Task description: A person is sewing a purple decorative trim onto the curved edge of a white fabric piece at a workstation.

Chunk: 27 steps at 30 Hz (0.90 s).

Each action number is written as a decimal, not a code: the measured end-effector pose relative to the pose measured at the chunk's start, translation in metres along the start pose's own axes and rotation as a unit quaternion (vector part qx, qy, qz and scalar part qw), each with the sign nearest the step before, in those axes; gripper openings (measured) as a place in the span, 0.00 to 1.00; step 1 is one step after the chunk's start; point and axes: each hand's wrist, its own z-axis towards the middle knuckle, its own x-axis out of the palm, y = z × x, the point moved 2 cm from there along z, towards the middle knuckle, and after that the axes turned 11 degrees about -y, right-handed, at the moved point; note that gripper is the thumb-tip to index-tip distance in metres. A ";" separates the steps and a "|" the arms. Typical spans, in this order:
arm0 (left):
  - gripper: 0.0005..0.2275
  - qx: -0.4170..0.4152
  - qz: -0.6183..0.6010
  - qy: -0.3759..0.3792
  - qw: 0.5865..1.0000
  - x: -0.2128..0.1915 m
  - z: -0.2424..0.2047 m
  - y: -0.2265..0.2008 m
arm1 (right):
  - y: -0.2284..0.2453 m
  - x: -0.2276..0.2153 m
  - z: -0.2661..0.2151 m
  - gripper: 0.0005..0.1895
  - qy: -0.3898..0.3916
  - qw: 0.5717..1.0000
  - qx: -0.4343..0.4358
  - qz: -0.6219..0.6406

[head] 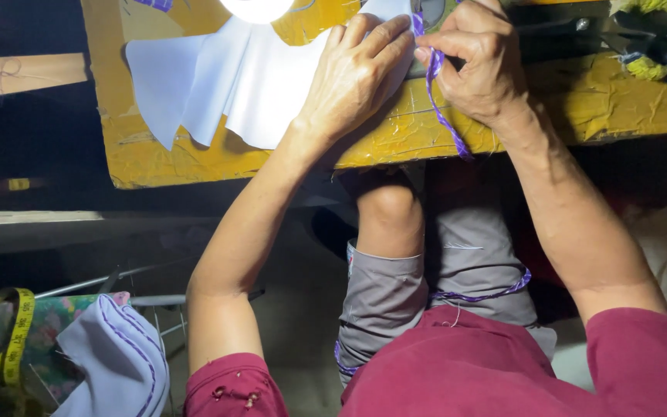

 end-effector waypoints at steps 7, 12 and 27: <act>0.14 -0.013 -0.052 0.069 0.996 -0.010 0.006 0.005 | 0.010 -0.009 0.009 0.06 -0.023 0.997 0.041 0.056; 0.09 0.022 -0.055 0.054 0.997 -0.020 0.005 0.004 | 0.015 -0.018 0.011 0.10 -0.078 0.987 0.071 0.118; 0.10 0.014 -0.024 0.026 0.999 -0.018 0.004 -0.003 | 0.022 -0.016 0.007 0.03 -0.003 0.997 -0.023 0.069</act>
